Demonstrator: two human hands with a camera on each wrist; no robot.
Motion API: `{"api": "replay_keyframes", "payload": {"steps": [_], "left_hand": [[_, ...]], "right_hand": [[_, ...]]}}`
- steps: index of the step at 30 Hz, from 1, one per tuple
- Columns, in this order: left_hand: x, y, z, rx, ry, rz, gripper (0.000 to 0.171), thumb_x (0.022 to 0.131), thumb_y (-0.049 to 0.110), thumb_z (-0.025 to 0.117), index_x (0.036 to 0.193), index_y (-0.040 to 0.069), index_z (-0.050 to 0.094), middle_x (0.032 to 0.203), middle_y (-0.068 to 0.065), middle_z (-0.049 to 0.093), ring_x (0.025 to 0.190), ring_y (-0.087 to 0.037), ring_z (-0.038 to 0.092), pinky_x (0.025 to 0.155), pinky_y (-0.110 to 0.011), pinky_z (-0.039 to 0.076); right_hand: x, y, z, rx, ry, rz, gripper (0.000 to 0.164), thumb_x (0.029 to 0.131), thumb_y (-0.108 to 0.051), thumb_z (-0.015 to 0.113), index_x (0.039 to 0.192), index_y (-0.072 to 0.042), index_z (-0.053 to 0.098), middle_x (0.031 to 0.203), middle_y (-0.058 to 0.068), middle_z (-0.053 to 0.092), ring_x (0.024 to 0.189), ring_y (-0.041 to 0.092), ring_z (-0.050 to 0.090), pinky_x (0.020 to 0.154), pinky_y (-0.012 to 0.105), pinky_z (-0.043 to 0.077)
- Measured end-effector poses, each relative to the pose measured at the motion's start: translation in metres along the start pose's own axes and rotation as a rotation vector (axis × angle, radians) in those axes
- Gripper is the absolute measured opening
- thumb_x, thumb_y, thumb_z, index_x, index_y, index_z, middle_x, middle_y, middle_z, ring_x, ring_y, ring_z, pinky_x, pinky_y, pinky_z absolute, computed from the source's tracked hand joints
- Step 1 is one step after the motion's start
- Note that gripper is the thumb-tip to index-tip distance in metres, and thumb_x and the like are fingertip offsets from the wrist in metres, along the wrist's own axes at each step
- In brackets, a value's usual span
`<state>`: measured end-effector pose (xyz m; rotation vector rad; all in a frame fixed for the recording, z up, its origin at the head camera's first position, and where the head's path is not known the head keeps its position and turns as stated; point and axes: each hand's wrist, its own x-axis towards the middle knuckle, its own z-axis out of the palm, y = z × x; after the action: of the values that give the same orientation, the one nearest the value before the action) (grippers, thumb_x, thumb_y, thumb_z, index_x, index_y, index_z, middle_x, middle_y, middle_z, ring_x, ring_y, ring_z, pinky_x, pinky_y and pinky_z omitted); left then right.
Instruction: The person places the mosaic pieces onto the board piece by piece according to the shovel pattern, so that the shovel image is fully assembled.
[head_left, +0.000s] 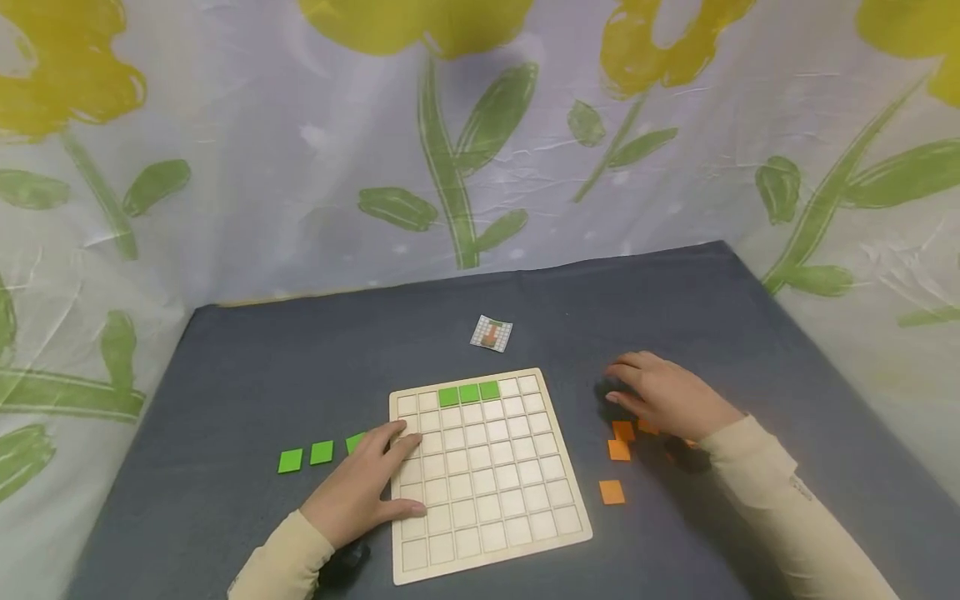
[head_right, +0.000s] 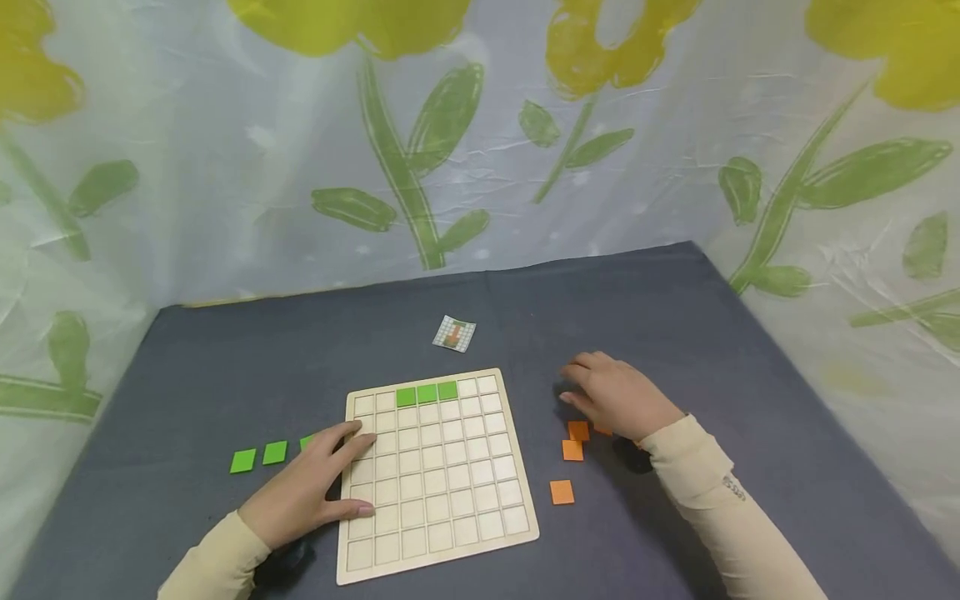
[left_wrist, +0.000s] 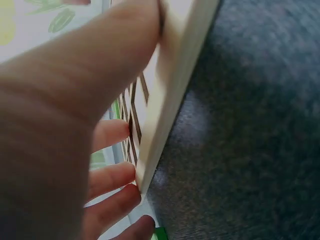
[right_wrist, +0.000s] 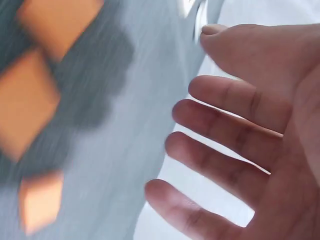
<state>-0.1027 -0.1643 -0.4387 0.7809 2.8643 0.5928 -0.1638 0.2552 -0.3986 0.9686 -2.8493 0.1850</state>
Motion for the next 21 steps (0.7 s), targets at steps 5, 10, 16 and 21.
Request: {"api": "replay_keyframes", "payload": {"steps": [5, 10, 16, 21], "left_hand": [[-0.002, -0.002, 0.001, -0.003, 0.012, 0.006, 0.084, 0.073, 0.053, 0.076, 0.14, 0.011, 0.048, 0.144, -0.016, 0.04, 0.132, -0.033, 0.04, 0.097, -0.043, 0.047], [-0.004, -0.005, -0.001, -0.023, 0.009, 0.0, 0.083, 0.074, 0.053, 0.075, 0.14, 0.011, 0.047, 0.145, -0.015, 0.039, 0.133, -0.033, 0.039, 0.099, -0.044, 0.046], [-0.004, -0.005, 0.001, -0.037, -0.001, -0.001, 0.083, 0.076, 0.056, 0.072, 0.142, 0.012, 0.046, 0.147, -0.014, 0.038, 0.135, -0.034, 0.036, 0.099, -0.046, 0.045], [-0.003, -0.005, 0.002, -0.042, 0.0, 0.003, 0.084, 0.076, 0.057, 0.071, 0.142, 0.012, 0.046, 0.146, -0.014, 0.038, 0.135, -0.033, 0.036, 0.1, -0.046, 0.045]], "right_hand": [[-0.023, 0.028, -0.003, 0.041, -0.104, 0.149, 0.036, 0.087, -0.017, 0.071, 0.117, 0.0, 0.064, 0.109, 0.012, 0.063, 0.098, 0.028, 0.062, 0.08, 0.043, 0.054], [-0.031, 0.039, 0.005, 0.135, -0.147, 0.209, 0.033, 0.088, -0.015, 0.07, 0.117, 0.0, 0.063, 0.107, 0.01, 0.062, 0.098, 0.028, 0.062, 0.082, 0.046, 0.052], [-0.038, 0.04, 0.012, 0.144, -0.133, 0.263, 0.03, 0.087, -0.017, 0.071, 0.114, -0.005, 0.065, 0.104, 0.006, 0.061, 0.094, 0.024, 0.061, 0.081, 0.044, 0.052], [-0.042, 0.04, 0.011, 0.143, -0.142, 0.364, 0.029, 0.086, -0.023, 0.073, 0.108, -0.006, 0.066, 0.097, 0.007, 0.058, 0.083, 0.02, 0.057, 0.073, 0.04, 0.052]]}}
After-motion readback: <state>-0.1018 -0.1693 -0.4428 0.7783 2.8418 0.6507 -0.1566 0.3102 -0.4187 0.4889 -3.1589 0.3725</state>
